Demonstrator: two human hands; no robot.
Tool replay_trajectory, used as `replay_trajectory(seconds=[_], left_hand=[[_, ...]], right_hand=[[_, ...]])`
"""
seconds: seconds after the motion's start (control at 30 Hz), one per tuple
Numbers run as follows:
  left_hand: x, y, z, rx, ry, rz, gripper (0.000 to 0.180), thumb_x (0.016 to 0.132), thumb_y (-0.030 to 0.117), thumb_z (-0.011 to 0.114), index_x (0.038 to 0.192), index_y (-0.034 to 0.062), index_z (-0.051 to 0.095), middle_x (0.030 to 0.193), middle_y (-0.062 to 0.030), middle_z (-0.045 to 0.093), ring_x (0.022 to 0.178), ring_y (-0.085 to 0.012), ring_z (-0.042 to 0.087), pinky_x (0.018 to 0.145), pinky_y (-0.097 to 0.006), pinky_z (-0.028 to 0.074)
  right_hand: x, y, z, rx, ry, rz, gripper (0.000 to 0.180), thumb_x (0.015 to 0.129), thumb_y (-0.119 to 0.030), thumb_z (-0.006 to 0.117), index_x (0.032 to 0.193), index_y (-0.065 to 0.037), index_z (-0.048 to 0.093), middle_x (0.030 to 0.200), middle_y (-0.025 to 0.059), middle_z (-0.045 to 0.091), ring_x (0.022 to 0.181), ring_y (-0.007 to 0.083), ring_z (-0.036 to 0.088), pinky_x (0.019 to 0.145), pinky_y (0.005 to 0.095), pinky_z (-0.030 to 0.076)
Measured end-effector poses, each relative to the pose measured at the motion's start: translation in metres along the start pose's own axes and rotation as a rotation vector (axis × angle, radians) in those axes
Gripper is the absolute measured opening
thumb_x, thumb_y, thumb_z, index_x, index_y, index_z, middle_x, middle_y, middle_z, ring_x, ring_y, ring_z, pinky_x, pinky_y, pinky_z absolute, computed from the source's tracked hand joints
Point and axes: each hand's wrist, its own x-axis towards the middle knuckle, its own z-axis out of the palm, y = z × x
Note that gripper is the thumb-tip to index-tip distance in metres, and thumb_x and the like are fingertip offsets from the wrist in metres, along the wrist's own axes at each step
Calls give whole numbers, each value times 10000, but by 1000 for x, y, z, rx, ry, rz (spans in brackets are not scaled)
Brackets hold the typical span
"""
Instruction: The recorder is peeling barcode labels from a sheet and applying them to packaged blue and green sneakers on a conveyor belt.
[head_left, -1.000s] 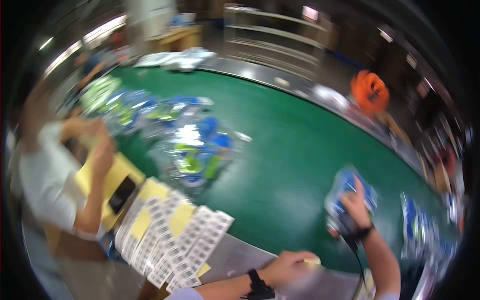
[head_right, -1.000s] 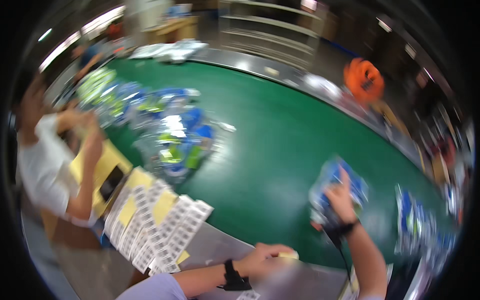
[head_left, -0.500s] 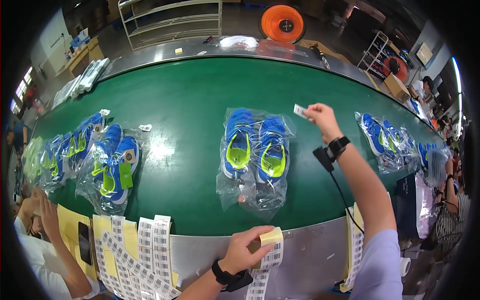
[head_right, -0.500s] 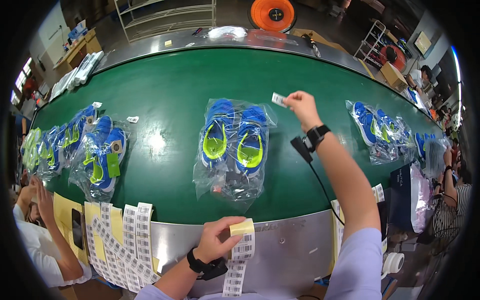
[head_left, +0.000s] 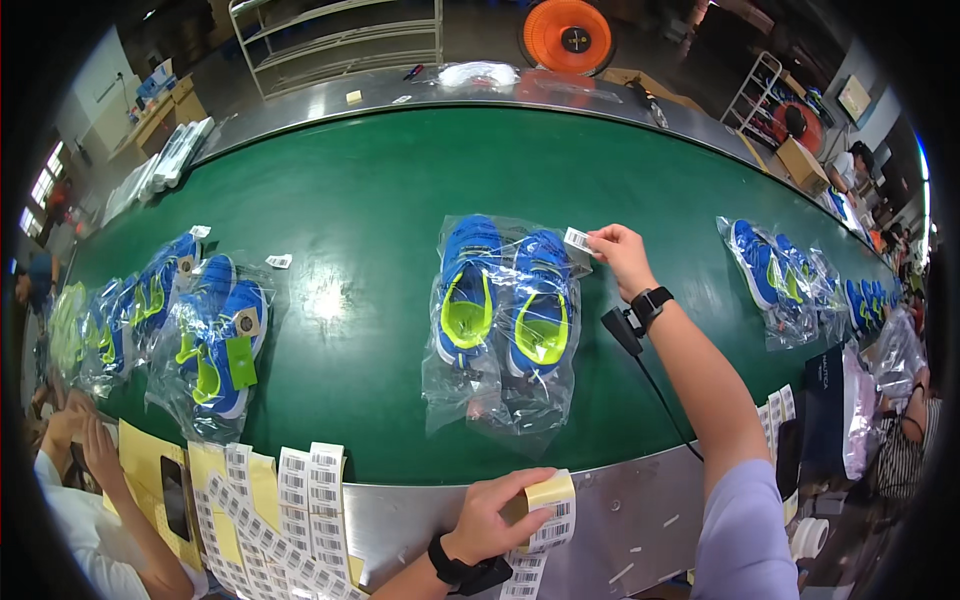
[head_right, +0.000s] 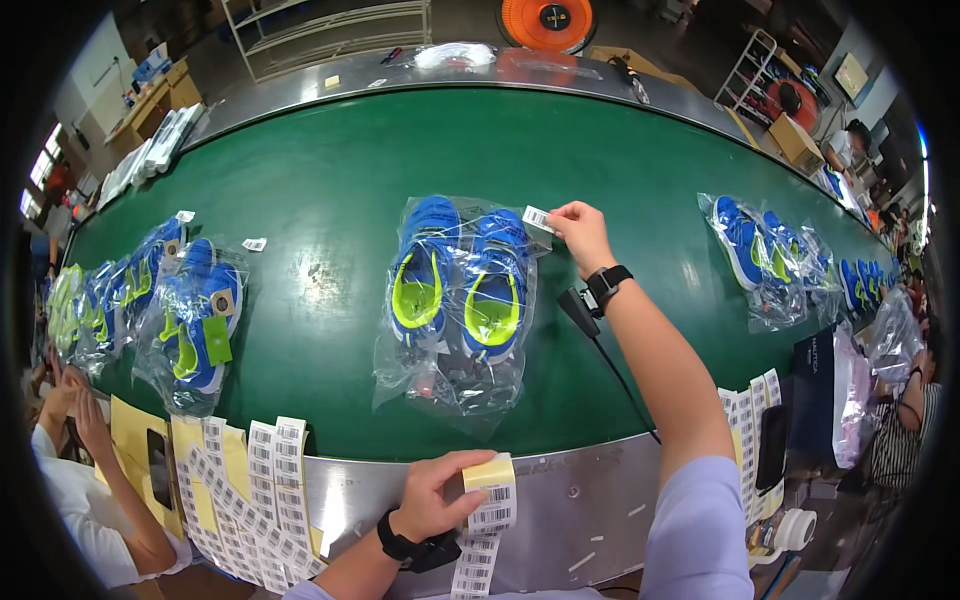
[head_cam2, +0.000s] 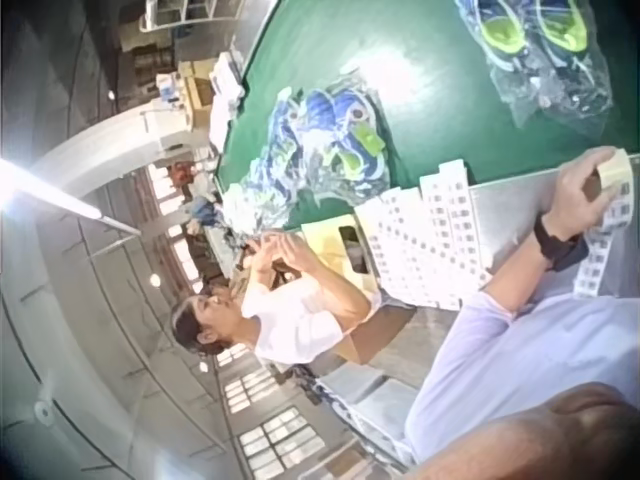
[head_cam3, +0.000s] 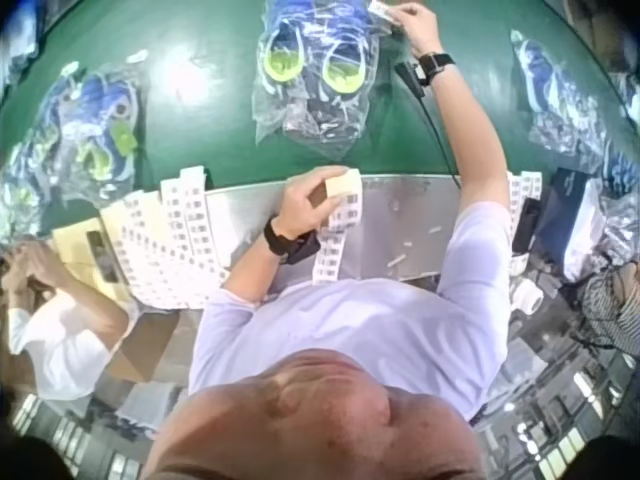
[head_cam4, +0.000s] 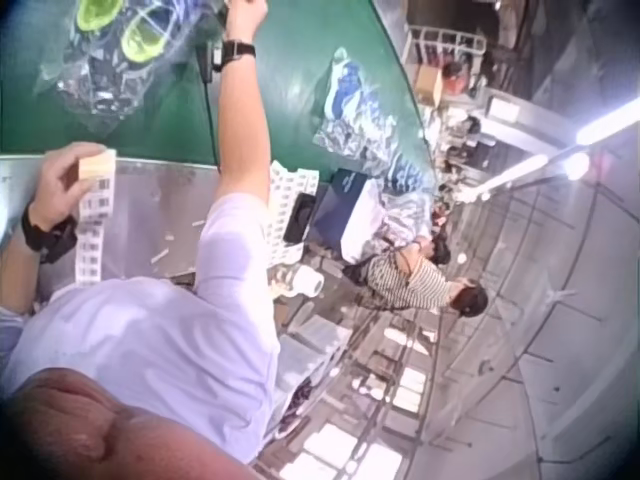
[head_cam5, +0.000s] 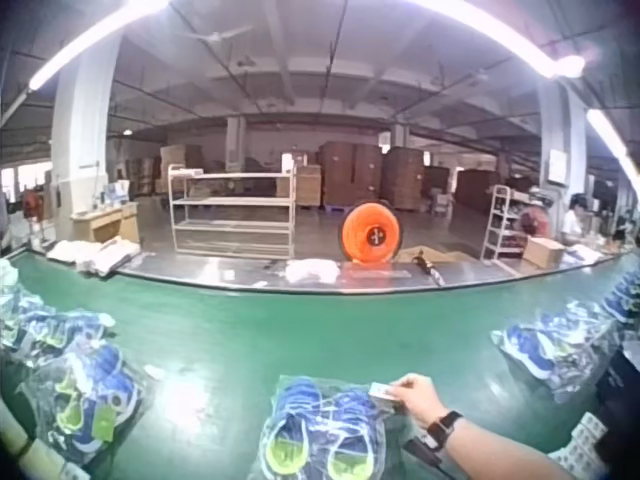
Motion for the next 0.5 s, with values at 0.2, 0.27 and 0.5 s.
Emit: replay_trajectory(seconds=[0.2, 0.27, 0.5], left_hand=[[0, -4, 3, 3, 4, 11, 442, 779, 142, 772, 1178, 10, 635, 1102, -150, 696, 924, -252, 705, 813, -314, 539], [1, -4, 4, 7, 2, 12, 443, 779, 145, 774, 1178, 10, 636, 1105, -151, 695, 927, -252, 705, 813, -313, 539], [2, -6, 9, 11, -1, 1, 446, 781, 151, 777, 1181, 10, 638, 1108, -153, 695, 930, -252, 705, 817, -314, 539]], right_hand=[[1, -3, 4, -1, -72, 82, 74, 832, -60, 701, 826, -49, 628, 757, -9, 603, 699, 73, 549, 647, 221, 443], [2, -6, 7, 13, -61, 92, 75, 834, -56, 696, 818, -50, 623, 749, -9, 598, 696, 77, 555, 644, 222, 452], [18, -1, 15, -99, -47, 23, 72, 814, -16, 685, 788, -25, 619, 724, 28, 624, 623, 93, 582, 564, 231, 487]])
